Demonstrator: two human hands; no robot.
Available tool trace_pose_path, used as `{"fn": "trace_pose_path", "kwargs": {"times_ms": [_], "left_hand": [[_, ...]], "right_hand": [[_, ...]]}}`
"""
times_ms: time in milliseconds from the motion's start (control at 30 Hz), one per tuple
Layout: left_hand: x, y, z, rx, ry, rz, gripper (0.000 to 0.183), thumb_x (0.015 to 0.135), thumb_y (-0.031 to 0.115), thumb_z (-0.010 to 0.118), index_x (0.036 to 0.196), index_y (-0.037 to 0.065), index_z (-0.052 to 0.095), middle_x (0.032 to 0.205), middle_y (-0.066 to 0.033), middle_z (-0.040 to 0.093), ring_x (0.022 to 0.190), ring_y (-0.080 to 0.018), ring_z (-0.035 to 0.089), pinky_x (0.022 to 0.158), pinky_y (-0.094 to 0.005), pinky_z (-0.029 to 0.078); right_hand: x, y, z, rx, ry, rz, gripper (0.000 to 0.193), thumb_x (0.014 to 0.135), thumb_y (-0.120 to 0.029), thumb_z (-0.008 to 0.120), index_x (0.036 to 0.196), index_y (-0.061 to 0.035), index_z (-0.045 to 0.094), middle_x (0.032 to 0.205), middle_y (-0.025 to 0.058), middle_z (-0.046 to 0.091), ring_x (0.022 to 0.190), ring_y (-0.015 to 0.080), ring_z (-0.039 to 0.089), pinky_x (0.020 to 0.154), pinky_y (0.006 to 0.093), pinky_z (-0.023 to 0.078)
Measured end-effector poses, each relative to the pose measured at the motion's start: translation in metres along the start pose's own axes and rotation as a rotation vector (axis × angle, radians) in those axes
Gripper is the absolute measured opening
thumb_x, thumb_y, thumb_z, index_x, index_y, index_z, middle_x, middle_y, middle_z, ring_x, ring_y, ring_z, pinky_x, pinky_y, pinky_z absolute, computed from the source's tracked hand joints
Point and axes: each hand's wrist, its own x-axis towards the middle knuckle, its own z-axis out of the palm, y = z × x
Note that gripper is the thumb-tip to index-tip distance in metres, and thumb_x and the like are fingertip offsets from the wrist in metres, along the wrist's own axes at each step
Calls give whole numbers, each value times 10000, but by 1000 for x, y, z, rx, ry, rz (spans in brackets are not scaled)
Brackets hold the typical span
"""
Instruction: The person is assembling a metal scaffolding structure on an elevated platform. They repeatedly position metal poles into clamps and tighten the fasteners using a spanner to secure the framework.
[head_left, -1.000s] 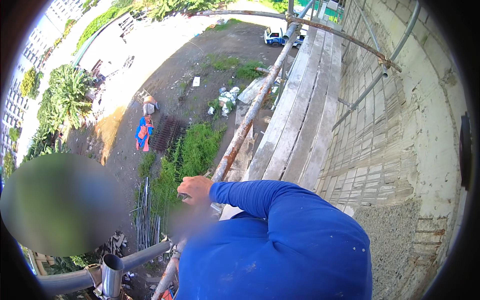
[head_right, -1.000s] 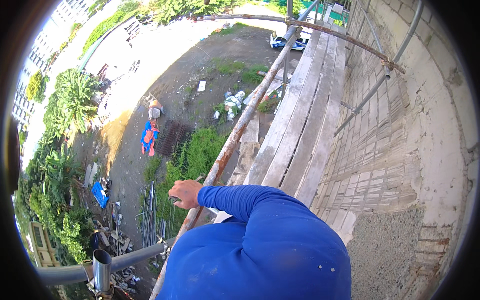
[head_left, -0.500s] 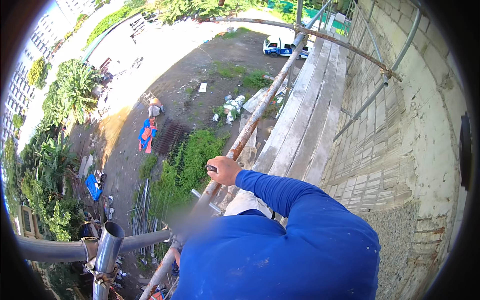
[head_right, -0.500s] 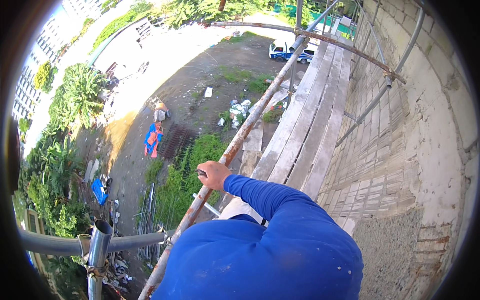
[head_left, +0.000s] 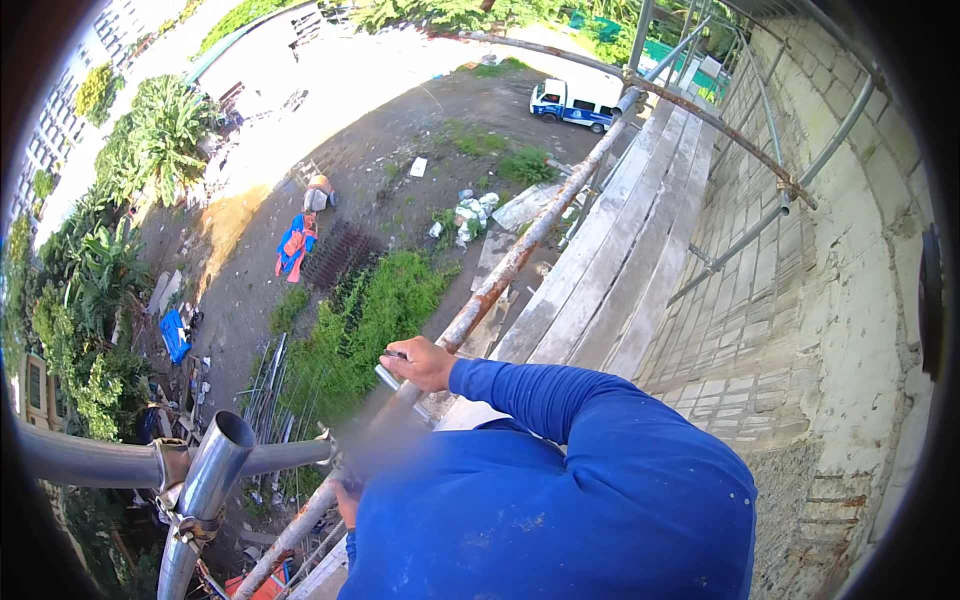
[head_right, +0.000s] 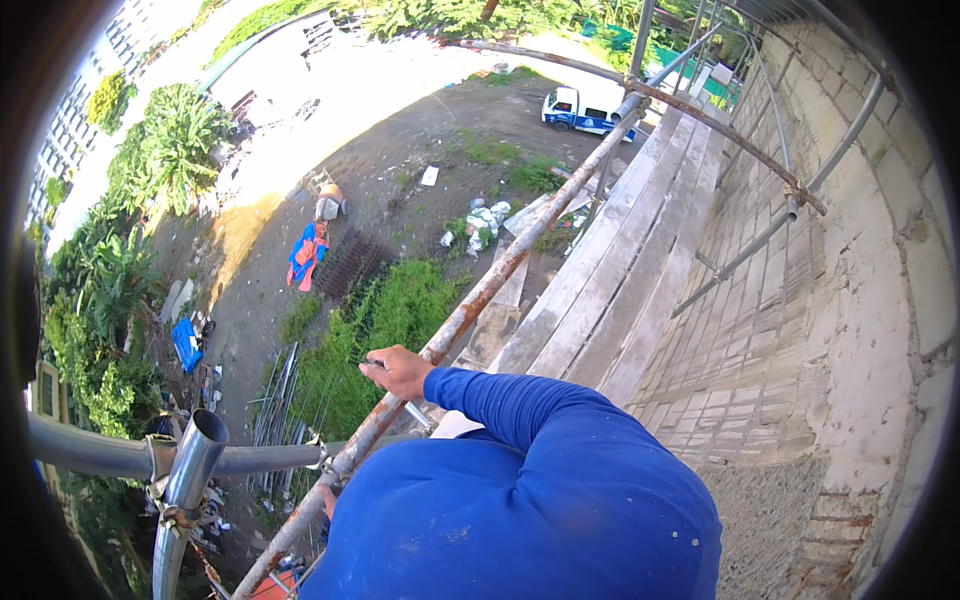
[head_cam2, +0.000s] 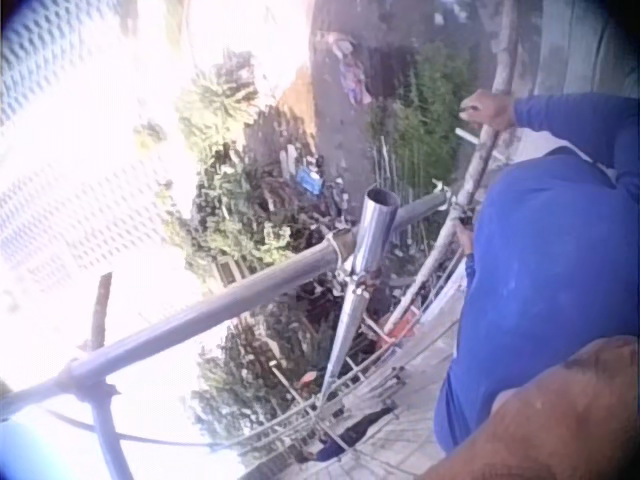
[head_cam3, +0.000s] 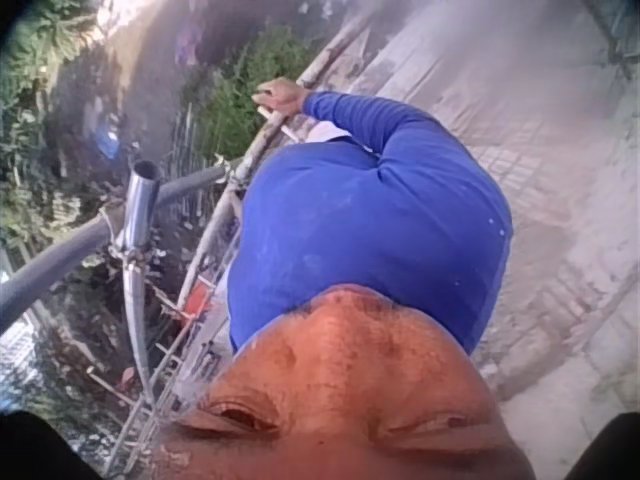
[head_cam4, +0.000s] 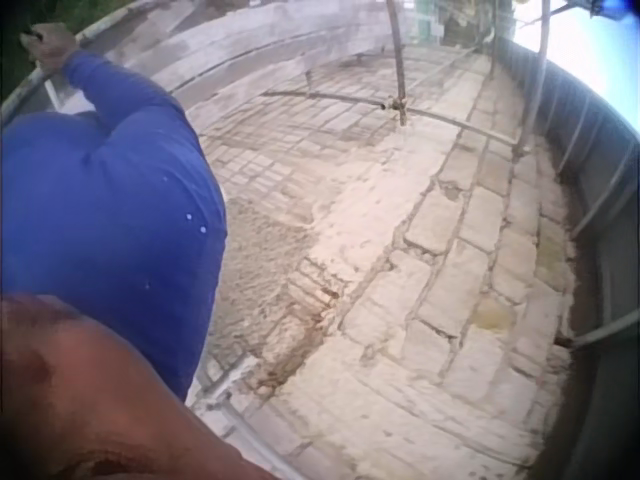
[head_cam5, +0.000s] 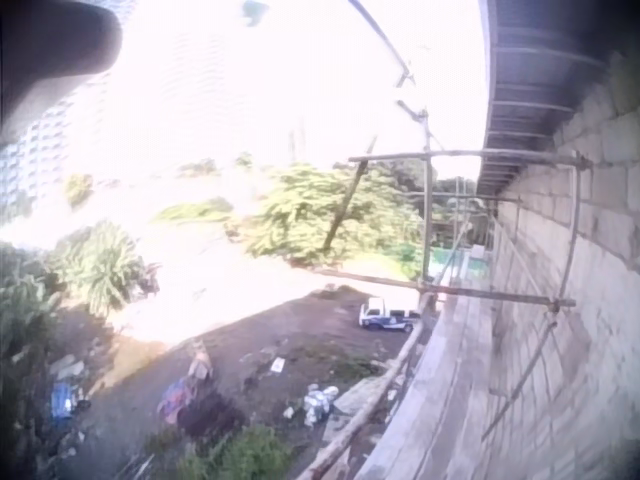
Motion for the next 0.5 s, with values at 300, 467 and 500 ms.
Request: {"fn": "trace_pose_path", "kwargs": {"times_ms": [300, 467, 500], "left_hand": [[-2, -9, -7, -74, 106, 11, 677, 1009, 650, 429, 1422, 117, 492, 1396, -130, 533, 1262, -326, 497, 1069, -515, 405], [-8, -11, 9, -73, 138, 5, 687, 1000, 657, 441, 1444, 132, 461, 1429, -134, 502, 1294, -346, 474, 1060, -557, 409], [-11, -10, 14, -62, 143, 14, 689, 999, 659, 442, 1434, 126, 471, 1417, -136, 512, 1291, -342, 480, 1061, -549, 411]], "right_hand": [[7, -16, 16, -206, -61, -192, 498, 1011, -438, 528, 944, 42, 643, 910, 245, 690, 862, 398, 669, 778, 485, 505], [1, -23, 16, -156, -188, -31, 576, 1001, -467, 533, 1172, 70, 650, 999, 291, 699, 954, 436, 683, 850, 468, 529], [-1, -24, 15, -156, -218, -13, 596, 999, -473, 535, 1208, 75, 643, 1015, 296, 699, 964, 438, 684, 862, 464, 532]]}}
